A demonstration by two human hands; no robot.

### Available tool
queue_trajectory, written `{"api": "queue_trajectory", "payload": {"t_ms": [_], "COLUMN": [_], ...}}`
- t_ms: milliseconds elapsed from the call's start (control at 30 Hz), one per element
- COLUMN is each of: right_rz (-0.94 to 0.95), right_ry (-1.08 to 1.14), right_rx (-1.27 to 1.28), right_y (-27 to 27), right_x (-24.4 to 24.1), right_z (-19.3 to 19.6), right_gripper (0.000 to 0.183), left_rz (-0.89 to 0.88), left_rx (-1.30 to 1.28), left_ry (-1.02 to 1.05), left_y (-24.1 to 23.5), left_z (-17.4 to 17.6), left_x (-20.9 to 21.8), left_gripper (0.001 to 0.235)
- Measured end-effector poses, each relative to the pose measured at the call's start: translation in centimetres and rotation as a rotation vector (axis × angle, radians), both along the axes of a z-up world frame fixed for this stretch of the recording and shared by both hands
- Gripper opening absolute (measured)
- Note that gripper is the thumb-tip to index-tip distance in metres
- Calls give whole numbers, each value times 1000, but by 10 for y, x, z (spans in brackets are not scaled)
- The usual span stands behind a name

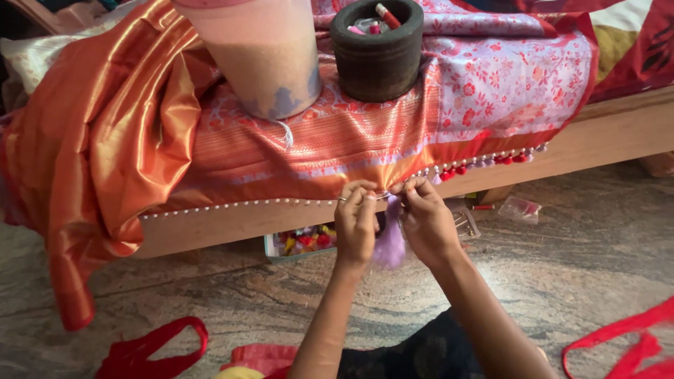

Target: Tying decorative tassels onto the border of a saree.

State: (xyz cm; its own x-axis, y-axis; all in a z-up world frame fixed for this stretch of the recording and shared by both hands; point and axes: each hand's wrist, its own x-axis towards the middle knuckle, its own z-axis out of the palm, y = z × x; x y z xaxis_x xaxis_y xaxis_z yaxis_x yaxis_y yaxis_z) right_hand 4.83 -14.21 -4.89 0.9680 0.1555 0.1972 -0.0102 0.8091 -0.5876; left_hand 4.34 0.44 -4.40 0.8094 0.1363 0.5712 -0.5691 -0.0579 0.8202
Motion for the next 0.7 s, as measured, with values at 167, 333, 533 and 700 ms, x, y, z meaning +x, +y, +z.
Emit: {"api": "queue_trajectory", "payload": {"t_ms": [167,333,533,700], "right_rz": [86,19,-53,-470], "right_ry": [44,-3,43,-246], "right_rx": [11,-41,-50,-863], "right_y": [2,6,5,-10], "right_x": [0,12,12,-24], "right_z": [13,-11,-29,-50], "right_gripper": [5,6,4,9], "left_rz": [-578,-659,-549,-380], "left_rx": [-305,-157,30,-631], "left_ry": [212,315,24,471], "left_y": [12,17,10,2], "left_z": [-7,-5,-30,-48], "left_x": [14,26,34,13], "left_gripper": [34,34,35,23]}}
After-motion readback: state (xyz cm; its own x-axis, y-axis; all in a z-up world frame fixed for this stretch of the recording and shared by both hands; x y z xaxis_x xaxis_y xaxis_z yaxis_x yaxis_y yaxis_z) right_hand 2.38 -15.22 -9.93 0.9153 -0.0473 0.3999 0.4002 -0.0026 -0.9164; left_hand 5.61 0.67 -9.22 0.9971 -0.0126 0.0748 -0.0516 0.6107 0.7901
